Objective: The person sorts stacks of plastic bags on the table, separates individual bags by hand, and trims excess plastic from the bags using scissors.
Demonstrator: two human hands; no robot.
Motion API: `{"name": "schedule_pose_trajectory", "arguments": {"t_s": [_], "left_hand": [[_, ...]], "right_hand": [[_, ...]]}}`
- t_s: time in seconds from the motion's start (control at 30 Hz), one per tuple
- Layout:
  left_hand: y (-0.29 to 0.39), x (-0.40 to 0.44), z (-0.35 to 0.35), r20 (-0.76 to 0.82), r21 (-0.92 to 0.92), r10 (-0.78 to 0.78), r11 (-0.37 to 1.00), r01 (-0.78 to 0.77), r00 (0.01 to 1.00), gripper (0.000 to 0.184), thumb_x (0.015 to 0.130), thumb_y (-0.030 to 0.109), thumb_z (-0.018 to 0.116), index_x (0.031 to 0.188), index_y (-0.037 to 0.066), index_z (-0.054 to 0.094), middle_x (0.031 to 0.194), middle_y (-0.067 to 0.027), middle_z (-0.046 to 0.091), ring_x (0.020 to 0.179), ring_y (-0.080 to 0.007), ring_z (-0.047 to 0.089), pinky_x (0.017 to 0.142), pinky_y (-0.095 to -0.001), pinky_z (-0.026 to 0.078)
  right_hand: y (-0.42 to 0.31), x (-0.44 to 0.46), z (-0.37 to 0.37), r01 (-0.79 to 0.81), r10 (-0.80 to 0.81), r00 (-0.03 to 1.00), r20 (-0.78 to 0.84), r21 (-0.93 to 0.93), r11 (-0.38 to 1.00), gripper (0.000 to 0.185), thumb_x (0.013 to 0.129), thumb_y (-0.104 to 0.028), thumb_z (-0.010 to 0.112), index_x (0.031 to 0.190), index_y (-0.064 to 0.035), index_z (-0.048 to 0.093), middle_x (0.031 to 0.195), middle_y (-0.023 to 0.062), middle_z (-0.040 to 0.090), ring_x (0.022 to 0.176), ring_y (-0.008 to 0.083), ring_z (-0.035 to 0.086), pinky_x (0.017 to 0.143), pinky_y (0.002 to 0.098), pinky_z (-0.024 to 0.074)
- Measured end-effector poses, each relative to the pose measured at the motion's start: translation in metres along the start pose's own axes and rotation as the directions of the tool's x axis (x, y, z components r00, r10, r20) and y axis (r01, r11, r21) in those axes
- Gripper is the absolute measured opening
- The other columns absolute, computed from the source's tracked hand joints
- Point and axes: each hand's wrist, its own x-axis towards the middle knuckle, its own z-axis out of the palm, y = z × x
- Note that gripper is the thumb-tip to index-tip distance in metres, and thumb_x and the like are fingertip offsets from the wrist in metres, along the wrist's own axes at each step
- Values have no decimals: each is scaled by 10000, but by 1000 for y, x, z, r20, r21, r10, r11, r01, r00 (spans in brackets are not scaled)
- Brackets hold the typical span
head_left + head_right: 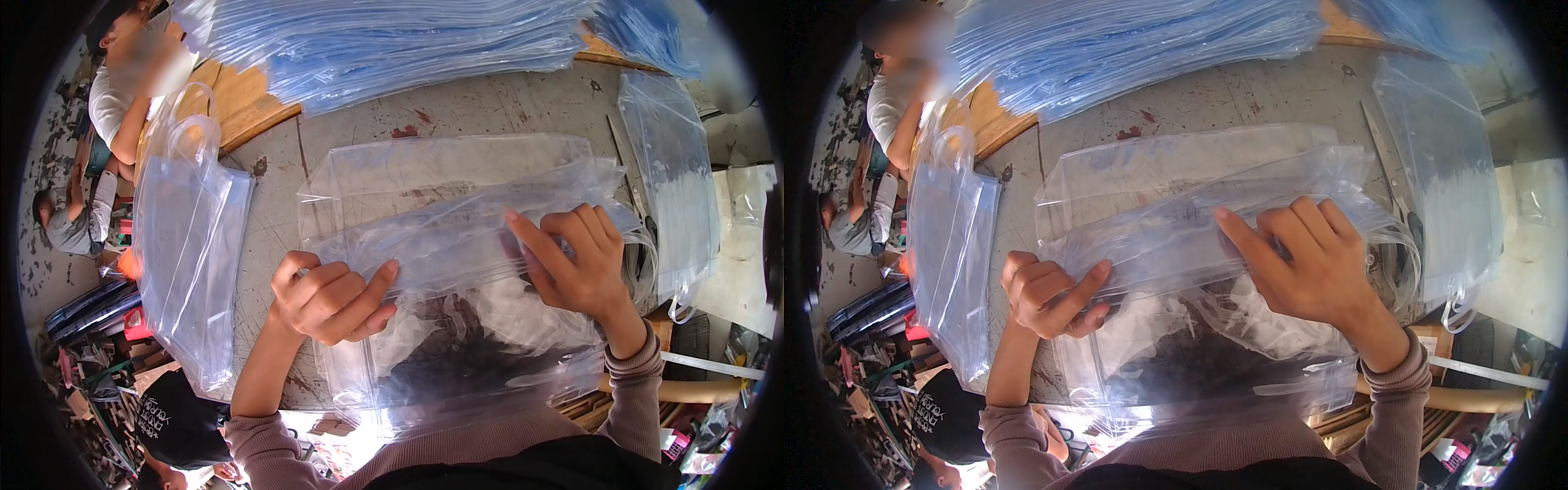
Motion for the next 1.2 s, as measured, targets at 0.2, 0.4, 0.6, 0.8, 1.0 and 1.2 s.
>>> {"name": "schedule_pose_trajectory", "arguments": {"t_s": [0.2, 0.4, 0.6, 0.8, 1.0, 1.2], "left_hand": [[-3, 0, -4, 63, -73, -50, 996, 54, 997, 279, 778, 370, 578, 836, 142, 727, 767, 16, 448, 709, -133, 470, 638, -286, 345], [-15, 15, -1, 154, -287, -432, 841, 459, 889, 476, 814, 480, 485, 879, 58, 696, 1006, -145, 553, 915, -276, 487, 799, -394, 379], [-29, 27, -4, 474, -546, -580, 397, 738, 663, 287, 905, 226, 472, 1014, 23, 644, 1139, -130, 568, 1070, -231, 528, 914, -322, 374], [-39, 34, -13, 638, -496, -448, 383, 779, 627, 258, 840, 6, 563, 1095, 20, 599, 1131, -102, 589, 1068, -182, 547, 913, -307, 402], [-38, 54, -44, 541, -553, -540, 350, 756, 645, 210, 862, -39, 529, 1061, -24, 592, 1011, -103, 633, 846, -155, 631, 759, -268, 478], [-12, 70, -141, -3, -329, -655, 715, 617, 756, 168, 893, 25, 497, 1019, -28, 595, 934, -119, 645, 739, -141, 617, 690, -239, 465]], "right_hand": [[2, -2, 0, 29, -28, 999, -45, 6, 1000, 408, 615, -46, 661, 1022, -63, 659, 731, 0, 485, 591, 142, 439, 509, 274, 295], [4, -5, -1, 33, -33, 999, -37, 2, 999, 416, 600, -59, 633, 1014, -87, 664, 758, 3, 499, 627, 150, 455, 546, 287, 318], [2, -8, -1, 25, -25, 999, -19, -5, 1000, 409, 614, -86, 622, 1021, -115, 652, 799, 6, 508, 692, 157, 475, 598, 296, 333], [2, -9, 1, 51, -47, 993, -104, 28, 998, 304, 653, -86, 607, 955, -106, 633, 819, 16, 525, 744, 184, 515, 648, 315, 381], [0, 0, -18, 81, -61, 990, -127, 157, 984, 215, 664, -69, 606, 877, -101, 599, 825, 12, 585, 763, 200, 578, 687, 340, 444], [-4, 21, -53, -37, 26, 999, 45, 261, 965, 149, 754, -77, 612, 902, -94, 607, 820, 48, 619, 721, 231, 585, 657, 362, 442]]}}
